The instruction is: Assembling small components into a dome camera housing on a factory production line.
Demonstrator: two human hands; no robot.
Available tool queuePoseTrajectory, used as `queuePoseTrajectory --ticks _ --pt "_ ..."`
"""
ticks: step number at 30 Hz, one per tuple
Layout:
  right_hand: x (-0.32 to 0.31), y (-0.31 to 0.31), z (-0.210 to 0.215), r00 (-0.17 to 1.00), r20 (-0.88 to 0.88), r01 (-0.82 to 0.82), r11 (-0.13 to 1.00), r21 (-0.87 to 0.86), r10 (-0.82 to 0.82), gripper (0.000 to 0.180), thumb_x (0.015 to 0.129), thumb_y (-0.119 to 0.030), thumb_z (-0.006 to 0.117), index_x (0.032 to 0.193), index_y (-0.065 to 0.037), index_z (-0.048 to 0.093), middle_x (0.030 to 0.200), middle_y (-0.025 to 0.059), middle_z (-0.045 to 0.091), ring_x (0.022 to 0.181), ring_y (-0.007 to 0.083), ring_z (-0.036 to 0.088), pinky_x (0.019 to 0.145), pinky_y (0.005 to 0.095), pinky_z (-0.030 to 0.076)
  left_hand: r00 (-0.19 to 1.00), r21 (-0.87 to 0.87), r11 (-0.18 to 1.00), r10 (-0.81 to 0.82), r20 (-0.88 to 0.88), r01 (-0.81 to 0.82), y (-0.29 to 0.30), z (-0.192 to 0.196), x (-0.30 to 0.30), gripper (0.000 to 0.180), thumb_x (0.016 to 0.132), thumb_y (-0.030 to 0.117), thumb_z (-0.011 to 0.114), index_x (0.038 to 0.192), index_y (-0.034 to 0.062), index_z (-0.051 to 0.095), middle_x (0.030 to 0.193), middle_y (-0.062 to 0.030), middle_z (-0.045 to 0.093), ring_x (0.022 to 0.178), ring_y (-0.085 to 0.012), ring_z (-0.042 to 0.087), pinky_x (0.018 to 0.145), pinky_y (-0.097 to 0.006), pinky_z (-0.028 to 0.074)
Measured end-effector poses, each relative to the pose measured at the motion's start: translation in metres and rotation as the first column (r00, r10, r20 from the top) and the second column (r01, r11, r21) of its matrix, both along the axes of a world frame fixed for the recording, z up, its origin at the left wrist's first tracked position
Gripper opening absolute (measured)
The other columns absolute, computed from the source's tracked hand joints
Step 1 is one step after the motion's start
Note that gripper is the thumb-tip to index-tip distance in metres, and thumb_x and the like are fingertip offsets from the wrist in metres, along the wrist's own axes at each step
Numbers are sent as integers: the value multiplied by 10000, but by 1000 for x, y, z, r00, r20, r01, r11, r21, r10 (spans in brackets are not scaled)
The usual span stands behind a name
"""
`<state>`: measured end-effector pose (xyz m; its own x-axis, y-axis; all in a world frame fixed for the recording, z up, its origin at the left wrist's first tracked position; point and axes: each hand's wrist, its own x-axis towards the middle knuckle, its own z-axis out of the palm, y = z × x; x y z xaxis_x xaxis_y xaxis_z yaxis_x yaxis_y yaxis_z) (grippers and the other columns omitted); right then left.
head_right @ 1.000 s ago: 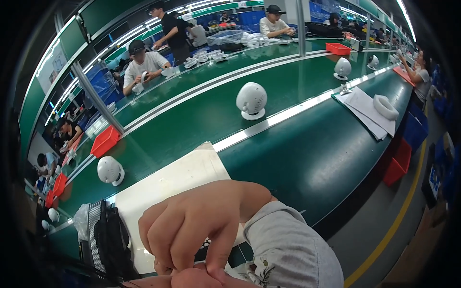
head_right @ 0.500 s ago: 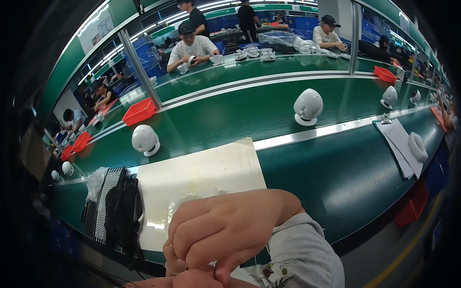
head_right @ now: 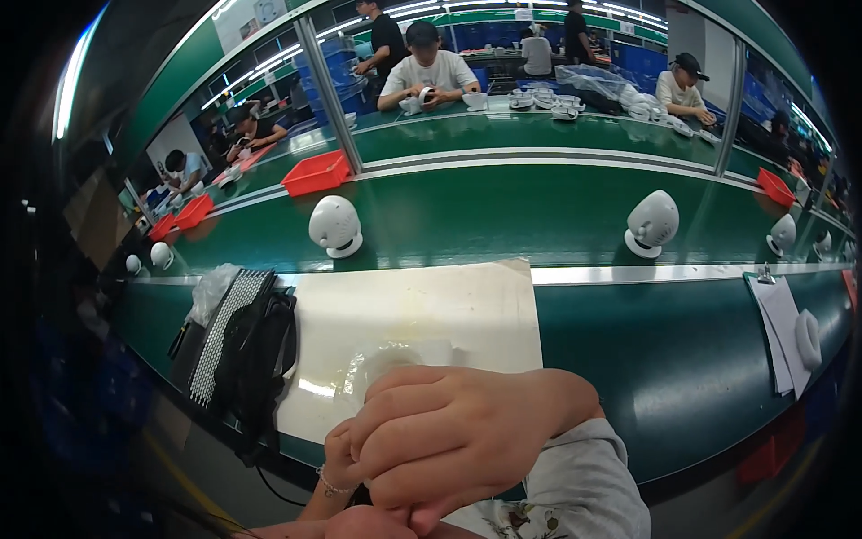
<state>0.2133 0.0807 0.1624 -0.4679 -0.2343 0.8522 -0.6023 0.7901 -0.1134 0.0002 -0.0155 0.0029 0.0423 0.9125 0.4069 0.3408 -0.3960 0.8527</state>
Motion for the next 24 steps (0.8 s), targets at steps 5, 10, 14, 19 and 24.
queuePoseTrajectory --ticks 5,10,14,19,24 --pt "-8 2 -1 987 99 -121 990 -74 128 315 888 -298 475 786 -41 624 837 59 553 823 229 571 713 347 425 998 98 995 -28 -49 32 3 4 -2 221 622 25 709 807 -15 597 905 -117 609 739 -192 610 634 -257 482" --pt "-14 4 -1 961 168 -197 971 -133 218 296 887 -275 481 838 -10 605 881 85 539 843 249 557 734 360 421 996 110 993 -39 -75 47 3 1 -5 231 615 26 709 816 -11 600 918 -116 608 744 -193 610 639 -256 482" --pt "-31 8 -13 726 220 -510 725 -464 651 313 882 -275 491 943 27 547 927 123 518 881 261 523 762 373 404 997 68 996 -46 -67 51 2 -2 -8 222 635 54 694 828 -11 605 940 -120 606 760 -193 610 651 -261 481" --pt "-52 2 -27 440 88 -664 389 -638 894 346 876 -309 494 982 21 503 931 121 512 900 264 494 785 375 383 995 70 994 -78 -60 82 5 -5 -10 238 656 117 679 841 -14 608 959 -128 604 786 -197 608 673 -269 480" --pt "-53 4 -31 373 148 -639 369 -675 916 342 867 -323 506 944 10 498 922 114 505 882 258 493 783 375 379 993 87 993 -77 -90 85 5 -5 -10 255 651 136 683 842 -14 609 962 -130 604 793 -198 607 679 -269 479"
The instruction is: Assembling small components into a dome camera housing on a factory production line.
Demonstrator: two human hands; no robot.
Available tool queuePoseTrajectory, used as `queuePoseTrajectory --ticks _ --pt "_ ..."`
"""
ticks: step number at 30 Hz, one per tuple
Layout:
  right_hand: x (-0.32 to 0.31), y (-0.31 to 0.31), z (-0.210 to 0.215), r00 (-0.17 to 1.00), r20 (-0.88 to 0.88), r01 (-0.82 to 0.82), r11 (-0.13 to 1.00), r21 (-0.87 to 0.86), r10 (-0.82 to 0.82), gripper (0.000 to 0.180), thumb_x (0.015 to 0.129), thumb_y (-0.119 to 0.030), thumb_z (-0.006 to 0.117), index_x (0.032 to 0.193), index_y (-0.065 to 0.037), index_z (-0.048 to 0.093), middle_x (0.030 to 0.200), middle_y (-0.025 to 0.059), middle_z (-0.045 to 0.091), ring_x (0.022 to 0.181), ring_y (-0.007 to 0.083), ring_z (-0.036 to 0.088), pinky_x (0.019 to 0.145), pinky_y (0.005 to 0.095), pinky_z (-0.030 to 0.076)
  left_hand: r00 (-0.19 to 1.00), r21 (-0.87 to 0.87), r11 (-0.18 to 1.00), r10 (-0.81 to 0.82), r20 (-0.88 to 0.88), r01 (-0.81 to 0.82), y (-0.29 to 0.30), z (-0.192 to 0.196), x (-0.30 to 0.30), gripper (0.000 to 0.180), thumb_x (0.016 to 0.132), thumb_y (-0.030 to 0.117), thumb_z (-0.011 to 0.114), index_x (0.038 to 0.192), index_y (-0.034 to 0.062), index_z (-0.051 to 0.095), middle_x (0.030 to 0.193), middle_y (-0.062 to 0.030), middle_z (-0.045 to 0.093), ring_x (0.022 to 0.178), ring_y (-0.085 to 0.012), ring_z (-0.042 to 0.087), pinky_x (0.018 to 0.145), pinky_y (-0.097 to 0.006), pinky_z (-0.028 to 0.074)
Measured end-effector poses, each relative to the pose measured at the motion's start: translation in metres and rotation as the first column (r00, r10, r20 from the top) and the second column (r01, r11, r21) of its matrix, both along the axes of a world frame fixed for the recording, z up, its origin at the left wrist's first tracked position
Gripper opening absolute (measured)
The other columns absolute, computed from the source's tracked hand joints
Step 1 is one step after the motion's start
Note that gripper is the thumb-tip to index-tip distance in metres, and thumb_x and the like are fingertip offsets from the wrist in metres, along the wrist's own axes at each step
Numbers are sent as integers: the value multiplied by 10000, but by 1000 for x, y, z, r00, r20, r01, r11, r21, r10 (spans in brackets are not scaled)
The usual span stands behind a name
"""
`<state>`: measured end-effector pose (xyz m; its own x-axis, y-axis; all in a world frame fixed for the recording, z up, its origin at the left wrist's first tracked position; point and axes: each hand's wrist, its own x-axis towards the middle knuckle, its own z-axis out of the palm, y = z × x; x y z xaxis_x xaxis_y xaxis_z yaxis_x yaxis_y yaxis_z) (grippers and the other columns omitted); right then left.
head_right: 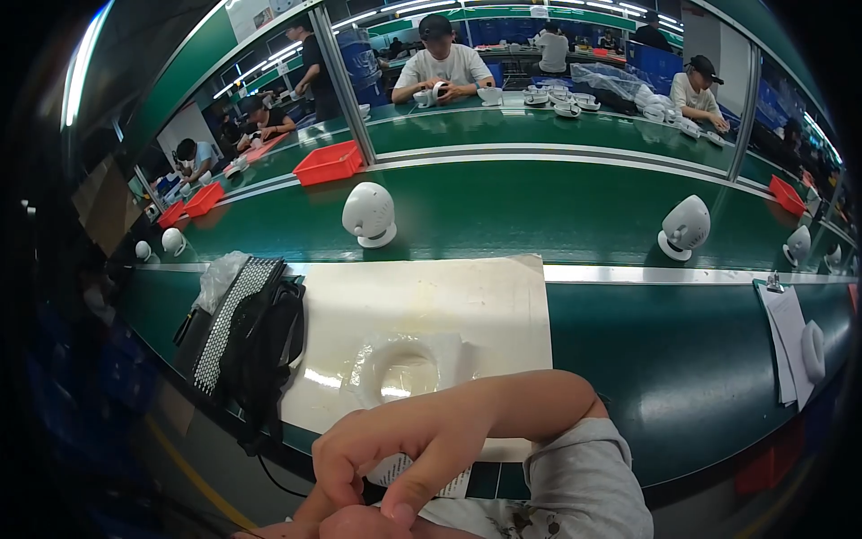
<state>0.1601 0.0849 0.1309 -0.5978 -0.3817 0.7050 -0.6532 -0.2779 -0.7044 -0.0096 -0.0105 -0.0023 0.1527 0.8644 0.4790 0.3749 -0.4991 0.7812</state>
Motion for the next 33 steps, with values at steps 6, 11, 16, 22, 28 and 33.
queuePoseTrajectory --ticks 6,11,16,22,28,33 --pt "3 0 4 975 -152 174 982 79 -161 298 900 -274 449 938 16 503 915 119 508 875 266 493 774 379 391 999 -31 999 21 47 -20 -2 -3 -1 236 658 110 674 850 -14 613 956 -126 605 781 -194 604 676 -266 477" --pt "20 -5 18 863 -275 477 863 169 -423 289 917 -240 410 897 24 528 918 132 513 853 272 520 739 383 413 1000 -21 1000 16 15 -16 -2 6 1 232 635 51 683 846 -13 611 943 -122 605 759 -191 601 647 -254 472" --pt "19 -7 16 793 -311 588 791 168 -524 302 918 -238 408 850 22 547 881 129 529 823 270 547 710 378 427 1000 -27 1000 4 22 -3 -2 4 -1 230 628 38 687 839 -15 609 937 -122 606 761 -194 603 649 -251 472" --pt "6 -2 11 770 -425 546 836 55 -475 259 909 -211 436 854 13 555 845 110 547 760 260 561 694 371 430 1000 21 1000 -5 30 5 -1 6 -1 238 626 34 682 842 -18 598 939 -127 603 769 -201 605 657 -260 475" --pt "1 0 11 876 -258 439 895 80 -407 215 893 -157 465 937 27 566 886 117 567 803 270 566 709 360 434 999 4 1000 -4 53 4 -1 -5 -4 218 627 23 660 824 -28 580 934 -137 599 765 -213 602 655 -265 478" --pt "1 -3 9 838 -350 475 875 90 -419 144 837 -58 515 957 16 545 912 111 514 830 264 506 722 355 416 998 3 1000 -7 63 7 -3 0 -4 219 630 25 659 829 -26 583 930 -134 600 766 -209 602 650 -268 478"
